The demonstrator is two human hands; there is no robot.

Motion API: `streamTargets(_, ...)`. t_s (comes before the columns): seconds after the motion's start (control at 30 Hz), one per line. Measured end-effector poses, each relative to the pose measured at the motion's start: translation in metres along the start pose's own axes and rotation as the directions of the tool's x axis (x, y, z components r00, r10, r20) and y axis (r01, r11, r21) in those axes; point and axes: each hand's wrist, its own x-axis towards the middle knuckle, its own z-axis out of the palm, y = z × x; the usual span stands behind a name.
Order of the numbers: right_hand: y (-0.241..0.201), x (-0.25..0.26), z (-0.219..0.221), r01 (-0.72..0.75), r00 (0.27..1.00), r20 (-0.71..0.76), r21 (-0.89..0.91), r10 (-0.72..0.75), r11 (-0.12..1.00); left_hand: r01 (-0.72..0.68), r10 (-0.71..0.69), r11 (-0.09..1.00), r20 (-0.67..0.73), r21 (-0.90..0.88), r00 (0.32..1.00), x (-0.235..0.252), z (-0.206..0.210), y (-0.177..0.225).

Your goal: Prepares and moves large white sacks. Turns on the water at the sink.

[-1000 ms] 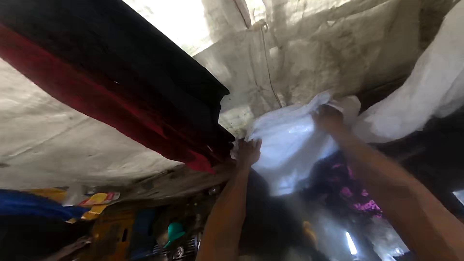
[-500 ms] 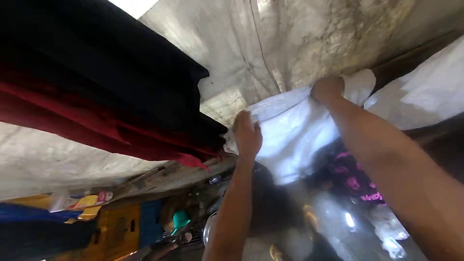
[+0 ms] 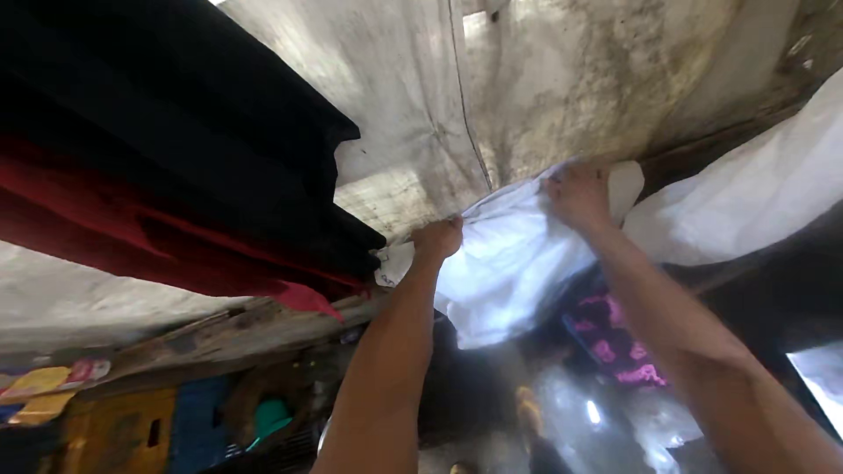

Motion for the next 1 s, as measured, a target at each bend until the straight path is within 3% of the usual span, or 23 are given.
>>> streamTargets(0.1,0.003,0.018,0.010,0.016,0.971,0.240,-0.081,0.004,0.997,-0.015,0.015,1.000,0.025,-0.017,1.000,-0.002,-0.008,0.003)
streamTargets(0.2,0.001,0.032,0.003,0.045,0.901,0.434,-0.034,-0.026,0.998,-0.030,0.034,0.998,0.063,-0.053,0.997,-0.002,-0.009,-0.003)
streamTargets(0.27,0.004,0.050,-0.002,-0.012,0.875,0.484,0.017,0.002,1.000,-0.035,0.031,0.992,-0.036,-0.121,0.999,-0.001,-0.007,-0.010)
streamTargets(0.33,0.004,0.044,0.001,-0.118,0.910,0.407,0.060,0.084,0.991,-0.016,-0.032,0.977,-0.220,-0.213,0.975,-0.017,0.010,-0.013)
streamTargets(0.43,0.002,0.028,0.021,-0.171,0.985,0.050,0.089,0.167,0.981,-0.010,-0.081,0.975,-0.397,-0.220,0.914,-0.032,0.022,-0.014)
streamTargets(0.5,-0.005,0.023,0.022,-0.170,0.985,0.001,0.081,0.170,0.982,0.013,-0.065,0.988,-0.346,-0.151,0.936,-0.028,0.032,-0.025)
streamTargets(0.63,-0.002,0.023,0.018,-0.083,0.978,0.193,-0.001,0.082,0.997,0.025,-0.043,0.995,-0.192,-0.093,0.980,-0.017,0.024,-0.028)
streamTargets(0.83,-0.008,0.027,0.010,-0.167,0.931,0.338,0.060,0.138,0.984,0.072,-0.071,0.997,-0.123,0.012,0.990,-0.008,0.018,-0.005)
streamTargets(0.9,0.003,0.051,0.032,-0.142,0.928,0.365,0.165,0.074,0.976,0.019,-0.017,0.999,-0.053,0.038,0.998,-0.003,0.014,-0.008)
streamTargets(1.0,0.016,0.082,0.051,-0.056,0.865,0.497,0.236,-0.071,0.970,-0.040,0.037,0.999,0.086,0.025,0.996,-0.008,-0.006,-0.005)
